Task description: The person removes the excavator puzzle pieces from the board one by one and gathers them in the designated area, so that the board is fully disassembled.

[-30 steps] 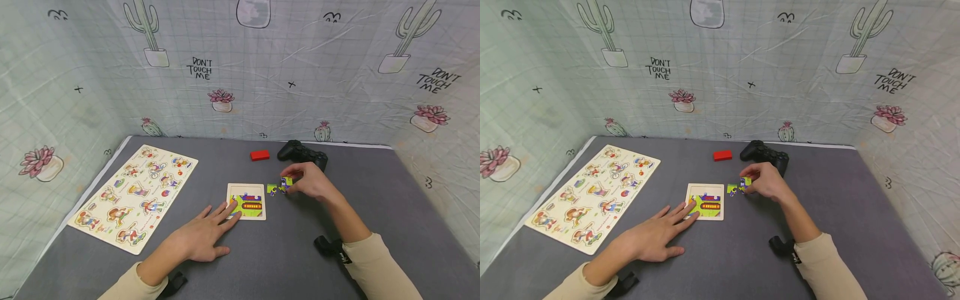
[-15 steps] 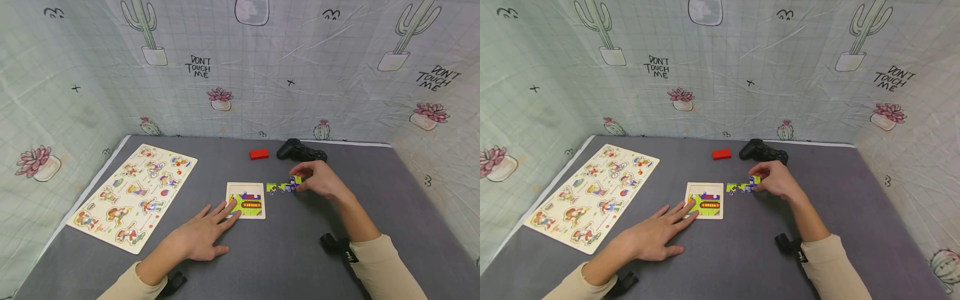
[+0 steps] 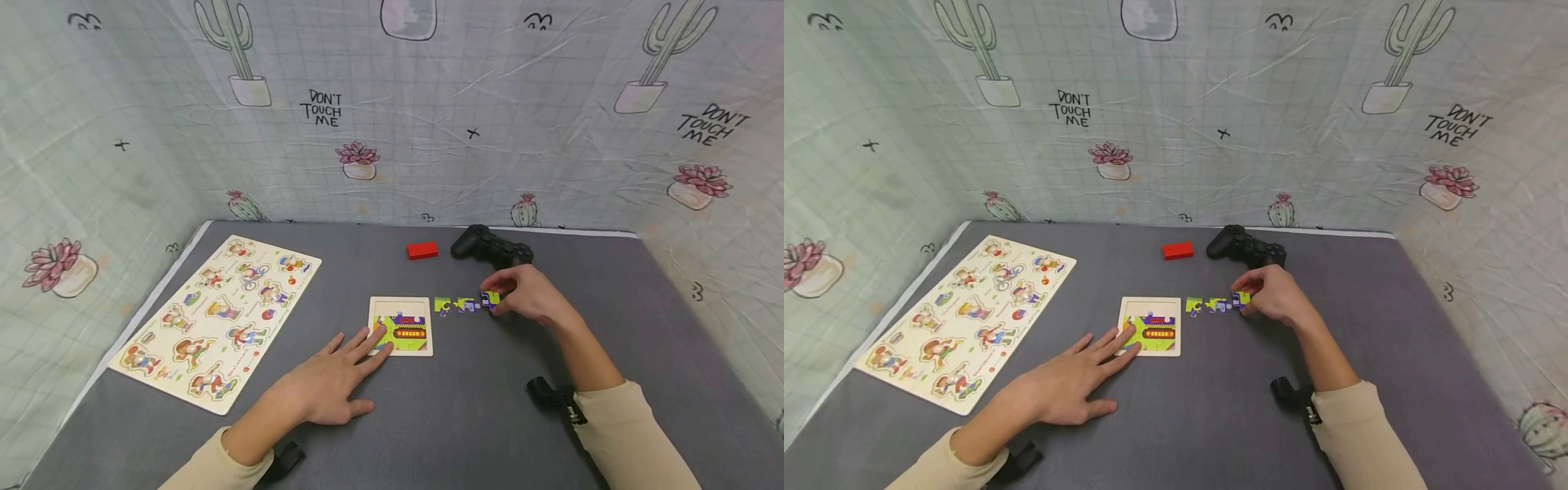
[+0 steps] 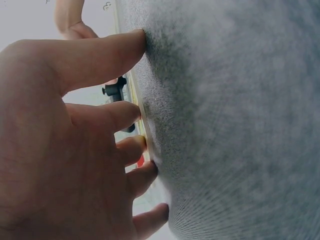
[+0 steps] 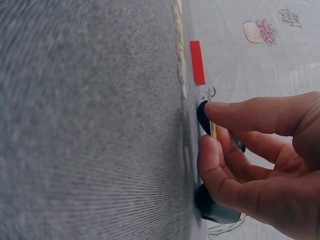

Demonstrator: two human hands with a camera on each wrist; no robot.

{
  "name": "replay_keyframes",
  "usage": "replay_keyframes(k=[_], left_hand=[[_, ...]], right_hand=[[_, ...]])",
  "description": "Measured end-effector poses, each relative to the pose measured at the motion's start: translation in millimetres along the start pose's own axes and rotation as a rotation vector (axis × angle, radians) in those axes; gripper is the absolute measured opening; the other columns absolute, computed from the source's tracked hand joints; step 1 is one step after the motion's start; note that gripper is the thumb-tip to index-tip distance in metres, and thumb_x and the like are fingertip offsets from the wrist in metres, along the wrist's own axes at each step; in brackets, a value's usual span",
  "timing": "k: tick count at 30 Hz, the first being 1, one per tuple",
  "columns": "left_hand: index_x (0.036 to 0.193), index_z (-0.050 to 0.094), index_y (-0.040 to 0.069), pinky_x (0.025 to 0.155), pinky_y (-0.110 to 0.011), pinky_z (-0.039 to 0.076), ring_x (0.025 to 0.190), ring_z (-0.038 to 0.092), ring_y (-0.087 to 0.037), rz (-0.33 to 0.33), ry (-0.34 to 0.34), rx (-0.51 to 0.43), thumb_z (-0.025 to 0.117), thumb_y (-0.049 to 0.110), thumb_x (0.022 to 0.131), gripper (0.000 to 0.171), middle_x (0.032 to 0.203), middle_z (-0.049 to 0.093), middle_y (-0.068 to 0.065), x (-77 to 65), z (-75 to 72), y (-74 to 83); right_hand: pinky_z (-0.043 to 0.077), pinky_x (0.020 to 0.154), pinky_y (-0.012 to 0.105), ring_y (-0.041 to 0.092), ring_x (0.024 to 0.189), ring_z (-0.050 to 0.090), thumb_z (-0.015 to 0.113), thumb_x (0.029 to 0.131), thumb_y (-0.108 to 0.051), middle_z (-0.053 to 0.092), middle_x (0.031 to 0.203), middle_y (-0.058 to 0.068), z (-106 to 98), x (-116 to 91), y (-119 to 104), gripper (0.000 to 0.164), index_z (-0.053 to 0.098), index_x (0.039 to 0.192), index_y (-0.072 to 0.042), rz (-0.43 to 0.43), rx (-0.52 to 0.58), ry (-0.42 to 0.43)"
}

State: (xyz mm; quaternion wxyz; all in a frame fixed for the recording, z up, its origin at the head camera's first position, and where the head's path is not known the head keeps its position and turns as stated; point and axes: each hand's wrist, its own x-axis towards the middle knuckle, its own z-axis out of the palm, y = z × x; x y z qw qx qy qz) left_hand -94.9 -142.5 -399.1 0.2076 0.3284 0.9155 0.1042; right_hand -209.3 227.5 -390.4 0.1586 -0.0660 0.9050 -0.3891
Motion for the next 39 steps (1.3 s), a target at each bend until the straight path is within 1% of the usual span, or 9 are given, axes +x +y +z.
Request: replay_keyframes(k=[5,10,20,27,32,39], left_hand=[[0.168,0.023,0.020,0.129,-0.060,0.016,0.164,0.007,-0.027,0.004,0.006,0.009,0.069,0.044,0.098,0.087,0.178,0.002,-0.001,0.2,0.4,0.2],[0.168,0.023,0.020,0.129,-0.060,0.017,0.164,0.007,-0.028,0.002,0.005,0.013,0.068,0.044,0.098,0.087,0.178,0.002,-0.001,0.3,0.1,0.1],[0.168,0.022,0.021,0.129,-0.060,0.016,0.164,0.007,-0.028,-0.003,-0.003,0.002,0.068,0.045,0.098,0.087,0.178,0.001,-0.001,0.1,0.1,0.0],[0.168,0.023,0.021,0.129,-0.060,0.015,0.164,0.007,-0.028,-0.003,-0.005,-0.009,0.068,0.044,0.098,0.087,0.178,0.001,-0.001,-0.4,-0.1,-0.4],[0.168,0.023,0.020,0.129,-0.061,0.016,0.164,0.007,-0.028,0.003,0.003,0.002,0.068,0.044,0.098,0.086,0.178,0.002,-0.001,0.0,0.9,-1.1],[0.168,0.023,0.021,0.129,-0.060,0.015,0.164,0.007,-0.027,-0.001,0.001,0.003,0.068,0.045,0.098,0.086,0.178,0.002,-0.001,0.4,1.7,-1.4]], right_hand=[[0.055,0.080,0.035,0.036,0.111,0.062,0.085,0.077,0.005,0.069,0.118,0.019,0.4,1.4,3.5,0.043,0.075,0.119,-0.001,-0.001,-0.032,-0.016],[0.056,0.081,0.037,0.035,0.109,0.063,0.084,0.077,0.007,0.070,0.118,0.019,2.2,1.9,3.7,0.043,0.076,0.119,-0.001,0.005,-0.070,-0.023],[0.056,0.087,0.046,0.034,0.108,0.064,0.085,0.075,0.006,0.074,0.114,0.017,5.1,3.3,0.3,0.044,0.078,0.117,-0.002,-0.005,-0.136,-0.018],[0.057,0.088,0.047,0.035,0.109,0.065,0.086,0.075,0.005,0.075,0.113,0.016,6.7,4.6,1.3,0.042,0.079,0.115,-0.003,-0.016,-0.168,-0.011],[0.057,0.089,0.049,0.035,0.109,0.066,0.086,0.075,0.004,0.076,0.113,0.016,7.3,5.4,1.8,0.042,0.079,0.115,-0.004,-0.023,-0.188,-0.004],[0.057,0.088,0.048,0.034,0.106,0.065,0.087,0.074,0.004,0.074,0.110,0.015,7.3,4.7,-0.1,0.042,0.078,0.114,-0.003,-0.032,-0.204,-0.015]])
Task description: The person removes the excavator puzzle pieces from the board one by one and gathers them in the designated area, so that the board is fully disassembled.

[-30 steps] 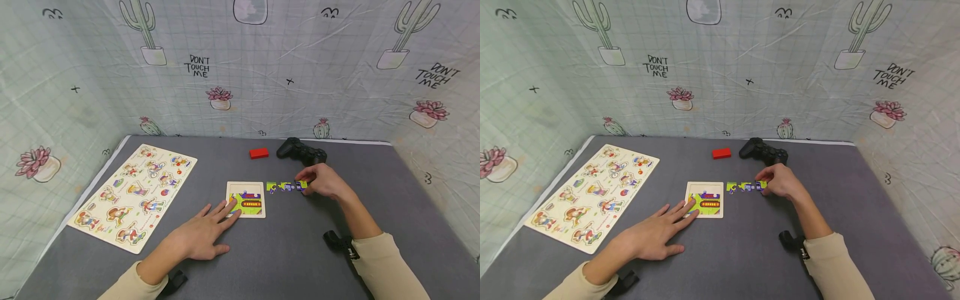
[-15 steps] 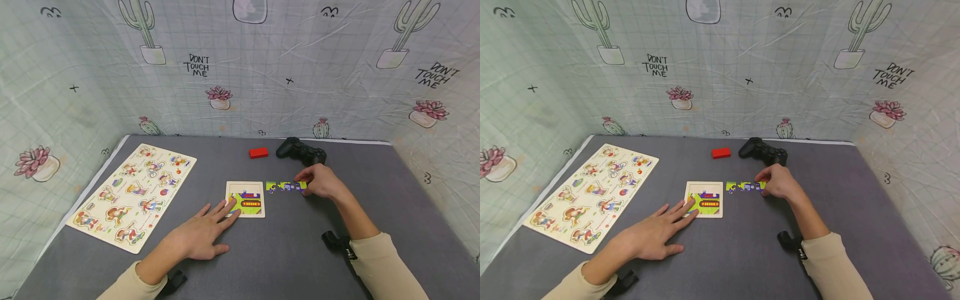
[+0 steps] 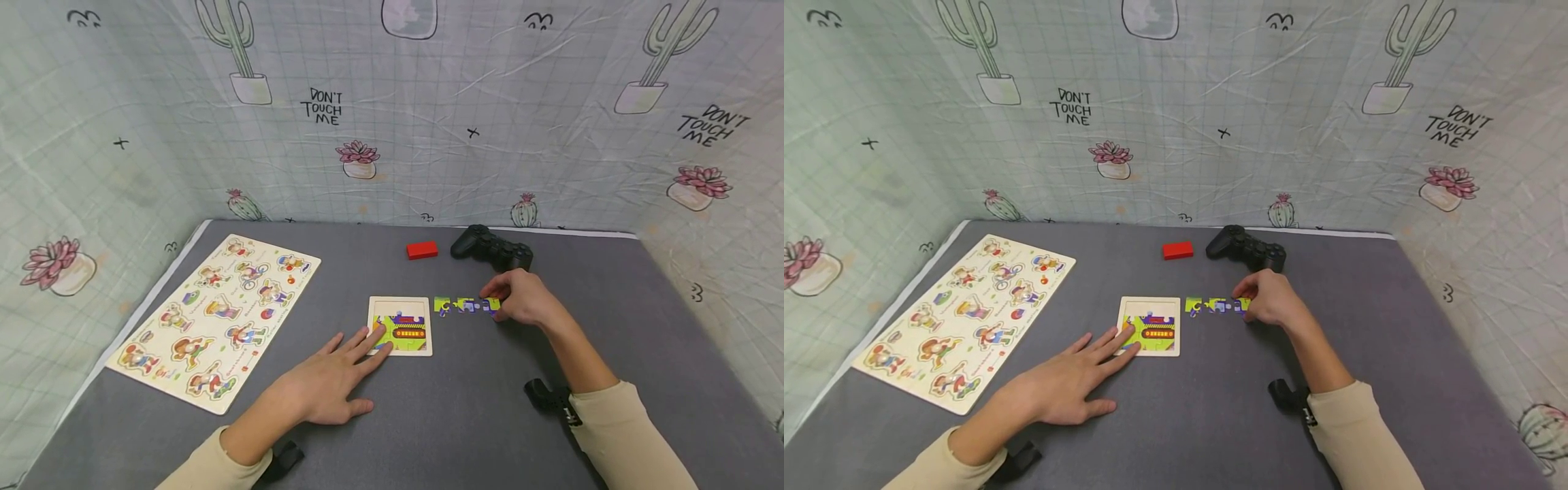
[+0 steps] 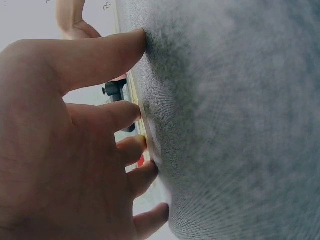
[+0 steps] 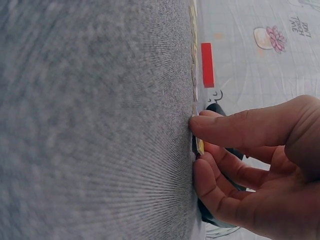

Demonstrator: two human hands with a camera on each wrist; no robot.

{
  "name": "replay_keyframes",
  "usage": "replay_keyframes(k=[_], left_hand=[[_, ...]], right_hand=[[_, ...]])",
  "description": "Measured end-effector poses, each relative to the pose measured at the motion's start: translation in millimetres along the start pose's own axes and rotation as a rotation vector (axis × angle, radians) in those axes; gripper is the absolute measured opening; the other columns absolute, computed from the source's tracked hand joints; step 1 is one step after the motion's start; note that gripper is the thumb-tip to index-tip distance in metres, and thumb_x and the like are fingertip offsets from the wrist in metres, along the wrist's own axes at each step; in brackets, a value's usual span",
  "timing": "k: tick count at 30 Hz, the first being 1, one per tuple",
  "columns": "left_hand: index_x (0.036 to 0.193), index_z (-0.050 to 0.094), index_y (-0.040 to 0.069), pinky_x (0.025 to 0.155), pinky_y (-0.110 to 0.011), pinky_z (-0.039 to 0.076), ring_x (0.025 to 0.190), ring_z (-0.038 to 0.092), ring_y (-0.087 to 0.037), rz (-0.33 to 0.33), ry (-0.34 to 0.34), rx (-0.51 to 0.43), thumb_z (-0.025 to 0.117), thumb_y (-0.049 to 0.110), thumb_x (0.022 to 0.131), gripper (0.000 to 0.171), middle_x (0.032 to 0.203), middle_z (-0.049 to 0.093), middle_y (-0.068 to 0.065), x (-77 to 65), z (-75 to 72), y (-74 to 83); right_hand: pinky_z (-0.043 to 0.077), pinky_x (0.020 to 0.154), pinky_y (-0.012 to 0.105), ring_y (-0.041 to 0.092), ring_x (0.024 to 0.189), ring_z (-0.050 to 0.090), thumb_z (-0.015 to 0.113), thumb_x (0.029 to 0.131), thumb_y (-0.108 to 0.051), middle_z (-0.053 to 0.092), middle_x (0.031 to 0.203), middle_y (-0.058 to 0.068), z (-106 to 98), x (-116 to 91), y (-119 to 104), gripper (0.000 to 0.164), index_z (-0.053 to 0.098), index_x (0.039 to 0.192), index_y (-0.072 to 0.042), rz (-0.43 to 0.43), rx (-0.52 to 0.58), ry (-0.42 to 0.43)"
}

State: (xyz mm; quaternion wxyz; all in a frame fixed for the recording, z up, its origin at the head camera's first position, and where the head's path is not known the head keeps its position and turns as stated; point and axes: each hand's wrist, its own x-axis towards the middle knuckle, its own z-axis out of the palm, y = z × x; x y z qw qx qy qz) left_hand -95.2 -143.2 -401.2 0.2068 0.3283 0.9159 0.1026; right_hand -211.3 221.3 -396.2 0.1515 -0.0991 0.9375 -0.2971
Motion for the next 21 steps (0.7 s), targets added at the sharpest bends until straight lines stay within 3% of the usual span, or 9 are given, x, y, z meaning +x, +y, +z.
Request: replay_keyframes(k=[21], left_hand=[[0.168,0.024,0.020,0.129,-0.060,0.016,0.164,0.008,-0.028,0.007,0.006,-0.003,0.069,0.043,0.098,0.086,0.178,0.002,-0.001,-1.1,-0.8,0.4]], right_hand=[[0.055,0.090,0.049,0.030,0.101,0.067,0.088,0.072,0.003,0.073,0.108,0.015,-0.6,-2.7,-5.5,0.043,0.077,0.113,-0.004,-0.036,-0.019,0.018]])
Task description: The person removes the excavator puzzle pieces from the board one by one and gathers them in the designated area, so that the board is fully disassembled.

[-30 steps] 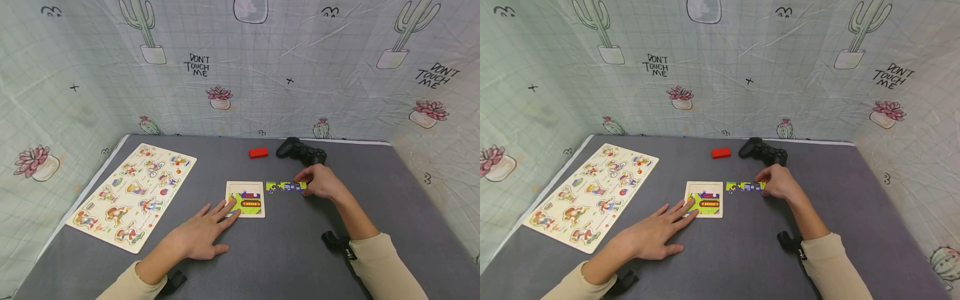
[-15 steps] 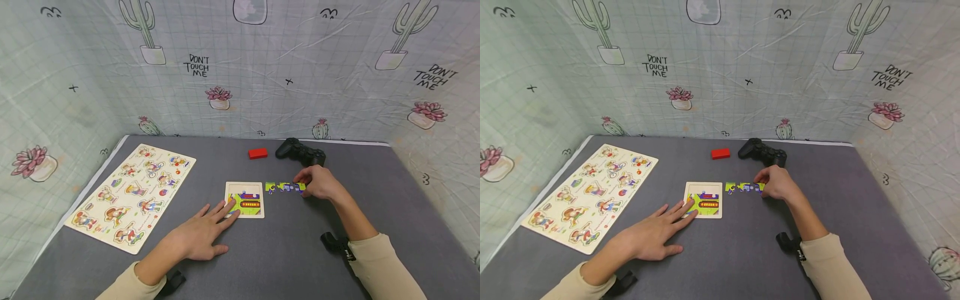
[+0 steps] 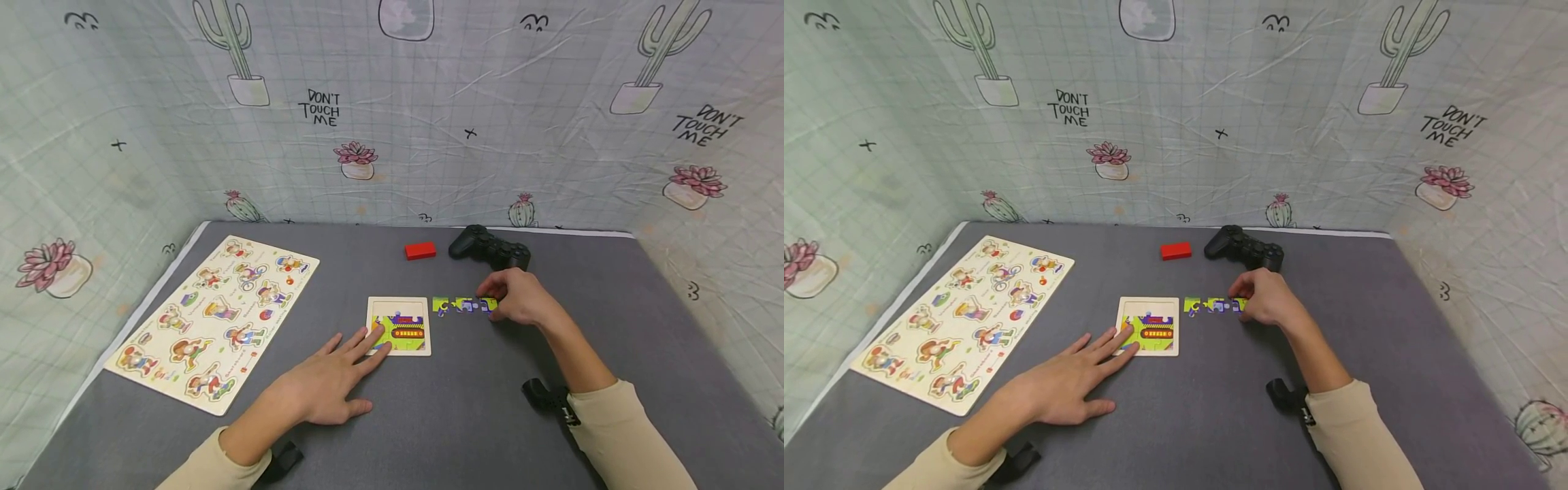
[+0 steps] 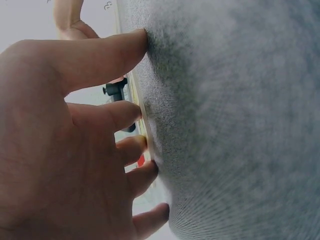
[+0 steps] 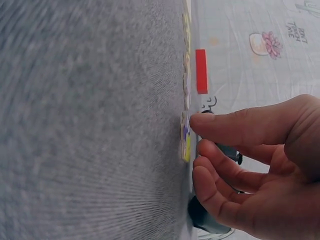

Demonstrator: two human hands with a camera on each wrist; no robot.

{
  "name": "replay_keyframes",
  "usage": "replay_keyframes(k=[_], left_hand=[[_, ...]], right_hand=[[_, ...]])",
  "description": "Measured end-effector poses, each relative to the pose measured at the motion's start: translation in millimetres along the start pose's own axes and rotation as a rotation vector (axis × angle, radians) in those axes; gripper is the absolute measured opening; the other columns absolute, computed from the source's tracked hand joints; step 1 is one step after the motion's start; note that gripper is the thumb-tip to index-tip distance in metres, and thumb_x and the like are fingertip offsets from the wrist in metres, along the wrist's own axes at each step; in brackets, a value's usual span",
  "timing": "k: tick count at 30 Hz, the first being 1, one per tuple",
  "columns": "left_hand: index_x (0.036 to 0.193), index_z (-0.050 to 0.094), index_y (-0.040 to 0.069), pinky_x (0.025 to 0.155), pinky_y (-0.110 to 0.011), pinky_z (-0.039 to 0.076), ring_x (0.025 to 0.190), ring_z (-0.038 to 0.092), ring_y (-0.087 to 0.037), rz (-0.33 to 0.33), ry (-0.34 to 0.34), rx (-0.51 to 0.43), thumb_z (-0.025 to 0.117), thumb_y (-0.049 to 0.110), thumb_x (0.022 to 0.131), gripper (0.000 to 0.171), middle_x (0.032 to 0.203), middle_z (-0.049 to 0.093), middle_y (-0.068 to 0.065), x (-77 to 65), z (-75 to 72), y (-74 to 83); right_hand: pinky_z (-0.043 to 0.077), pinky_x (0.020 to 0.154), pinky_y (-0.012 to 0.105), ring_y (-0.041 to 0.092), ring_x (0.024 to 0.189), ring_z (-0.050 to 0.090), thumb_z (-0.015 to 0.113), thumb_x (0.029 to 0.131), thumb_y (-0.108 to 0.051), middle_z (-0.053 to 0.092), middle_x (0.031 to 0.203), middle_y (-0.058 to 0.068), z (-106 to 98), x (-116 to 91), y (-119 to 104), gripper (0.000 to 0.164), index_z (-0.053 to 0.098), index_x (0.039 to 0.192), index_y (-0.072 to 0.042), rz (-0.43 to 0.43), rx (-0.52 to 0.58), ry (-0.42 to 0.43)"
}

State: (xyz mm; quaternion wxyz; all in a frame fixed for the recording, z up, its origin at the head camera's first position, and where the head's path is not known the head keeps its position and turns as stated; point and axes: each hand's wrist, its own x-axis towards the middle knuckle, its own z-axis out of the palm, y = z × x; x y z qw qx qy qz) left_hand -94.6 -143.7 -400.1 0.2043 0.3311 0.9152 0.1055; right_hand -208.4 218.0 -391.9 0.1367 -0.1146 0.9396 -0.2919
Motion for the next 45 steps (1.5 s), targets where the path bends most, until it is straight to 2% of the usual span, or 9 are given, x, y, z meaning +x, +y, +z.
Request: replay_keyframes(k=[9,15,23,30,39,45], left_hand=[[0.168,0.024,0.019,0.128,-0.061,0.017,0.164,0.008,-0.029,0.005,0.005,0.013,0.069,0.044,0.098,0.087,0.178,0.002,-0.002,0.4,-0.8,0.6],[0.168,0.024,0.019,0.128,-0.061,0.017,0.164,0.009,-0.028,0.001,0.000,0.015,0.069,0.045,0.098,0.087,0.178,0.003,-0.002,1.5,-1.4,1.1],[0.167,0.026,0.016,0.128,-0.061,0.017,0.163,0.011,-0.029,-0.001,0.013,0.028,0.069,0.045,0.098,0.086,0.178,0.003,-0.005,1.6,-4.1,-0.1],[0.166,0.029,0.015,0.128,-0.061,0.017,0.163,0.014,-0.030,-0.006,0.025,0.057,0.070,0.044,0.098,0.084,0.177,0.007,-0.005,0.4,-7.3,-0.3],[0.165,0.032,0.016,0.128,-0.060,0.019,0.162,0.019,-0.026,0.007,-0.012,0.059,0.068,0.048,0.098,0.083,0.177,0.012,-0.004,-8.3,-0.9,3.6],[0.164,0.034,0.015,0.128,-0.058,0.022,0.162,0.020,-0.025,0.008,0.010,0.079,0.067,0.052,0.098,0.083,0.177,0.014,-0.005,-9.5,1.9,5.0]], right_hand=[[0.053,0.084,0.041,0.026,0.095,0.067,0.083,0.081,-0.006,0.074,0.102,0.012,4.4,-2.9,-9.6,0.027,0.078,0.108,-0.006,-0.050,-0.001,0.084],[0.053,0.084,0.043,0.025,0.095,0.066,0.084,0.083,-0.008,0.074,0.103,0.012,11.4,-3.9,-19.5,0.024,0.079,0.106,-0.008,-0.067,0.007,0.104],[0.053,0.084,0.042,0.026,0.095,0.067,0.082,0.084,-0.007,0.074,0.103,0.012,18.7,1.0,-37.8,0.023,0.079,0.106,-0.006,-0.125,0.012,0.081],[0.054,0.084,0.041,0.028,0.097,0.066,0.082,0.086,-0.007,0.073,0.105,0.011,30.7,4.9,-52.3,0.022,0.078,0.107,-0.006,-0.135,0.030,0.049],[0.053,0.081,0.036,0.020,0.090,0.062,0.082,0.086,-0.007,0.071,0.100,0.006,54.8,7.8,-76.0,0.021,0.080,0.106,-0.012,-0.163,0.006,-0.011],[0.052,0.075,0.029,0.016,0.088,0.061,0.082,0.086,-0.008,0.071,0.100,0.004,63.0,15.9,-98.9,0.021,0.081,0.107,-0.012,-0.213,-0.015,-0.066]])
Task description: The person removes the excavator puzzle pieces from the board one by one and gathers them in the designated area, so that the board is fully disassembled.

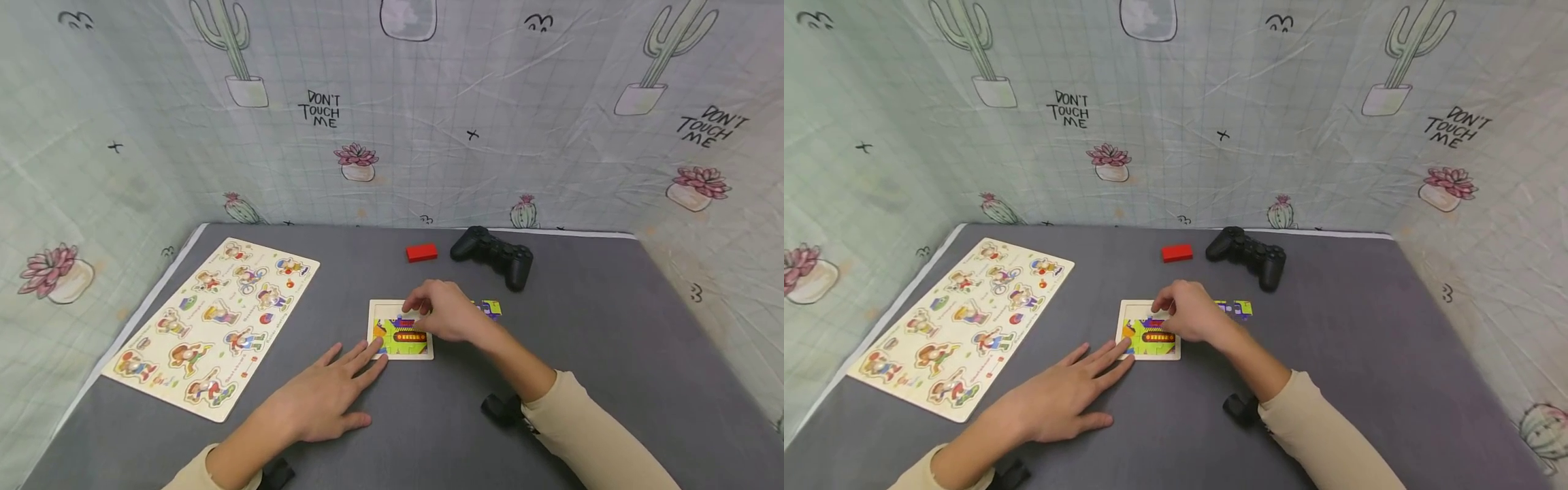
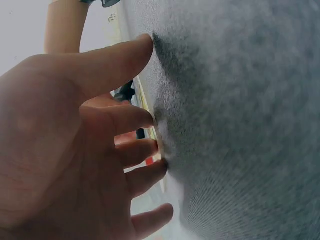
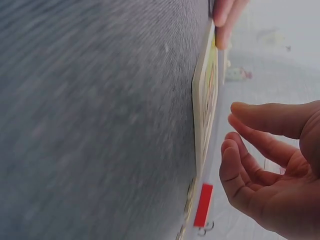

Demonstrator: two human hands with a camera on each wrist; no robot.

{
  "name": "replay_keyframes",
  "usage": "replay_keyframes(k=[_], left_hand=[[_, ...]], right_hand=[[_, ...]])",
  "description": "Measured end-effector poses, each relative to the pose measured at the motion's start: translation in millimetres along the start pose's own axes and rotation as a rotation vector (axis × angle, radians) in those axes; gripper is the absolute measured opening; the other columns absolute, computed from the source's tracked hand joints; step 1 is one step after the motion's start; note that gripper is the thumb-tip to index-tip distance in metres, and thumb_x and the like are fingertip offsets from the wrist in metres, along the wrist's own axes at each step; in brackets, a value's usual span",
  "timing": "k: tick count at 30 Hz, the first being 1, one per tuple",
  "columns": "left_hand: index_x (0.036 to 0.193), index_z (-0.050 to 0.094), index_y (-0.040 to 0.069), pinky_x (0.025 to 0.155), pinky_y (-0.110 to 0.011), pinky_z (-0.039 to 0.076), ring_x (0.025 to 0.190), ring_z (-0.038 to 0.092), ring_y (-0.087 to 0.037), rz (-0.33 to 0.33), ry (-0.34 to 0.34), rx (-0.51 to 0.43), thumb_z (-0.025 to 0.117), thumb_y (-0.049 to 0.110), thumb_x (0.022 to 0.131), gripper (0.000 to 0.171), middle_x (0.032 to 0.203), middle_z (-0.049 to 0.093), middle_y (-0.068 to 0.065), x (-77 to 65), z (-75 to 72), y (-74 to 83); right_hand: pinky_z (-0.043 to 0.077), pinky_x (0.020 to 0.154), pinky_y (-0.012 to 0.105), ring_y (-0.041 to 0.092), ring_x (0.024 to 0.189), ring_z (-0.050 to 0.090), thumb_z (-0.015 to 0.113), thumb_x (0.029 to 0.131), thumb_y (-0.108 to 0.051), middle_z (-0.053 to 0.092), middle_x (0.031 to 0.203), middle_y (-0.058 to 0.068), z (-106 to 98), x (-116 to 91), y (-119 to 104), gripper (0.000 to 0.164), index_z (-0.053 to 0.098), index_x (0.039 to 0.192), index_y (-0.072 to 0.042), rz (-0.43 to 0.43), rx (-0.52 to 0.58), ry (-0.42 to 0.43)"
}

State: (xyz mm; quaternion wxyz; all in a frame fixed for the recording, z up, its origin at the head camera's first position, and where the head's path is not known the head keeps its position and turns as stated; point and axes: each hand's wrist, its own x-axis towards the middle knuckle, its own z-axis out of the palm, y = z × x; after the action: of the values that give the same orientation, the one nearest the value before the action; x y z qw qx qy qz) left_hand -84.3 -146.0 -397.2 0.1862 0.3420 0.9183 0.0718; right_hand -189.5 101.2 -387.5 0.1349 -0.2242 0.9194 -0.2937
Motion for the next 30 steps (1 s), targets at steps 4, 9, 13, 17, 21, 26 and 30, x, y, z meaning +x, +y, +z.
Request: replay_keyframes(k=[4,9,13,17,21,26,30], left_hand=[[0.164,0.034,0.015,0.128,-0.057,0.023,0.162,0.018,-0.026,-0.006,0.004,-0.007,0.069,0.052,0.097,0.084,0.177,0.014,-0.005,-1.5,-0.1,0.9],[0.164,0.034,0.015,0.127,-0.057,0.025,0.162,0.018,-0.025,0.000,0.005,-0.005,0.069,0.050,0.097,0.084,0.177,0.013,-0.004,-1.9,-0.7,0.6],[0.165,0.033,0.015,0.127,-0.058,0.025,0.162,0.017,-0.025,0.006,-0.006,-0.013,0.070,0.049,0.097,0.084,0.177,0.012,-0.004,-1.3,-0.9,0.0],[0.165,0.032,0.015,0.126,-0.058,0.026,0.163,0.017,-0.025,0.007,-0.010,-0.017,0.070,0.049,0.097,0.085,0.177,0.011,-0.004,-0.9,-0.6,-0.1],[0.165,0.032,0.016,0.126,-0.058,0.025,0.163,0.016,-0.024,0.007,-0.013,-0.022,0.070,0.049,0.097,0.085,0.177,0.010,-0.003,-0.9,-0.5,0.1],[0.165,0.032,0.016,0.126,-0.058,0.026,0.163,0.016,-0.024,0.005,-0.008,-0.017,0.070,0.049,0.097,0.086,0.177,0.011,-0.004,-1.1,-0.6,0.4],[0.165,0.032,0.015,0.126,-0.058,0.026,0.162,0.017,-0.025,0.005,-0.004,-0.010,0.070,0.049,0.097,0.085,0.177,0.011,-0.004,-1.7,0.2,1.0]], right_hand=[[0.054,0.074,0.026,0.016,0.089,0.062,0.084,0.085,-0.009,0.071,0.102,0.004,6.0,7.7,-11.6,0.023,0.081,0.108,-0.012,-0.036,-0.013,-0.035],[0.055,0.075,0.025,0.013,0.086,0.061,0.084,0.084,-0.007,0.069,0.099,0.004,13.2,15.6,-18.1,0.025,0.081,0.108,-0.012,-0.057,-0.025,-0.065],[0.054,0.075,0.025,0.012,0.085,0.060,0.082,0.084,-0.006,0.068,0.099,0.003,17.5,20.8,-18.8,0.026,0.081,0.109,-0.013,-0.064,-0.037,-0.084],[0.053,0.073,0.024,0.010,0.082,0.060,0.081,0.082,-0.004,0.069,0.098,0.002,19.2,23.7,-17.2,0.027,0.081,0.108,-0.013,-0.090,-0.049,-0.089],[0.053,0.070,0.022,0.009,0.079,0.059,0.081,0.081,-0.001,0.070,0.097,0.002,20.0,25.1,-15.8,0.028,0.080,0.107,-0.012,-0.111,-0.036,-0.106],[0.052,0.069,0.022,0.009,0.077,0.059,0.080,0.081,0.001,0.070,0.093,0.002,21.6,25.9,-16.2,0.027,0.080,0.105,-0.010,-0.122,-0.031,-0.107],[0.052,0.069,0.022,0.009,0.077,0.059,0.080,0.081,0.002,0.070,0.091,0.002,23.6,24.6,-17.1,0.026,0.079,0.104,-0.010,-0.114,-0.031,-0.100]])
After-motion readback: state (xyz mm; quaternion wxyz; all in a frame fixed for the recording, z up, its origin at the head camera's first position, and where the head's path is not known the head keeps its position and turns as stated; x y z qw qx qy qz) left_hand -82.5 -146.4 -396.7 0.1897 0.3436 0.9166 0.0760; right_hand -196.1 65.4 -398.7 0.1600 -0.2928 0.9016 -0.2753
